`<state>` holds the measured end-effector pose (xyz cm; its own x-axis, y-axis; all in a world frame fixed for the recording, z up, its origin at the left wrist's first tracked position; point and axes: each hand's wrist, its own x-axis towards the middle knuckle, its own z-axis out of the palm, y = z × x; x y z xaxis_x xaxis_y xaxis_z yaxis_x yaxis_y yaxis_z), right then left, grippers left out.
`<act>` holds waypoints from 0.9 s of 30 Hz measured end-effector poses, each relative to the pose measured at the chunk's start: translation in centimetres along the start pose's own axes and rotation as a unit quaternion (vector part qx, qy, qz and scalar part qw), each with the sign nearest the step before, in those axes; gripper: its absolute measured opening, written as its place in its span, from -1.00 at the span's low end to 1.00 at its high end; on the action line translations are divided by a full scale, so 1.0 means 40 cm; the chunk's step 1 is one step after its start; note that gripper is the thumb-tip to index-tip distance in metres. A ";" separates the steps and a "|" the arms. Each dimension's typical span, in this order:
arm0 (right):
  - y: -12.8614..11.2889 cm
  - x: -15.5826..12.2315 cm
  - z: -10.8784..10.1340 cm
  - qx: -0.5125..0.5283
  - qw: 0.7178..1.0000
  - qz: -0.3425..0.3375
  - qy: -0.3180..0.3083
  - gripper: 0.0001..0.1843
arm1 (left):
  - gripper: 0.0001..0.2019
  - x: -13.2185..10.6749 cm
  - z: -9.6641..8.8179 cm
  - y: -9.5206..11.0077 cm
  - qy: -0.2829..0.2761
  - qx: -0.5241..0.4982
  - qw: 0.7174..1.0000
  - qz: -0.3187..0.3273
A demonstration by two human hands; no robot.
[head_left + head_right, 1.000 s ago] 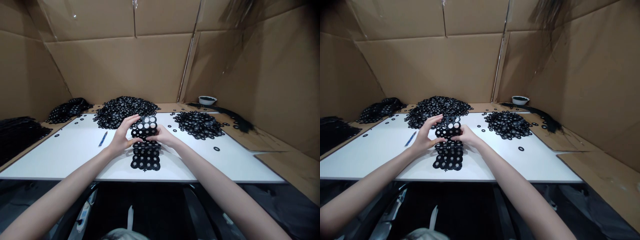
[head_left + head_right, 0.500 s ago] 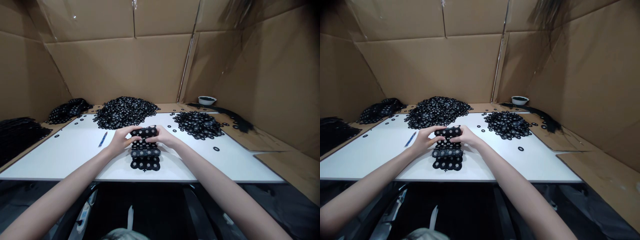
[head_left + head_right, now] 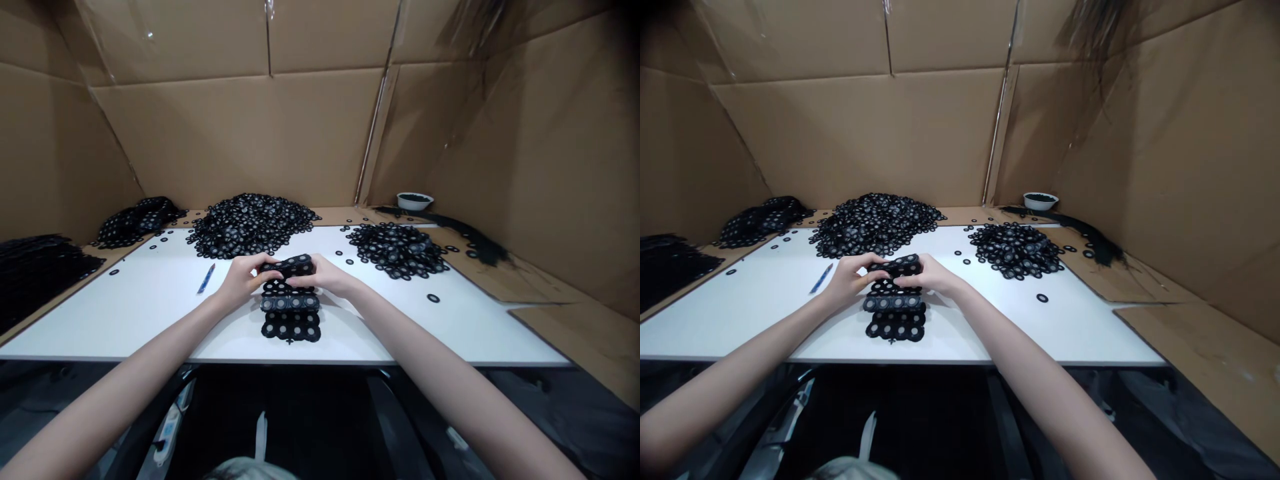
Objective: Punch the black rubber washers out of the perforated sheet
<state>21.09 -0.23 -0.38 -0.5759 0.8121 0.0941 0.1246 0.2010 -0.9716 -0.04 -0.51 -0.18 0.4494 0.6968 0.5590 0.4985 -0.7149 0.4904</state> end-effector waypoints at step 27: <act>0.013 0.009 0.002 -0.031 0.999 -0.032 0.001 -0.67 | -0.86 0.003 0.007 -0.007 -0.005 -0.011 1.000 -0.007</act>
<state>20.88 0.14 -0.88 -0.5825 0.7977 0.1560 0.1381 0.2863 -0.9481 0.07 -0.22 -0.44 0.4504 0.7069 0.5454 0.4877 -0.7065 0.5128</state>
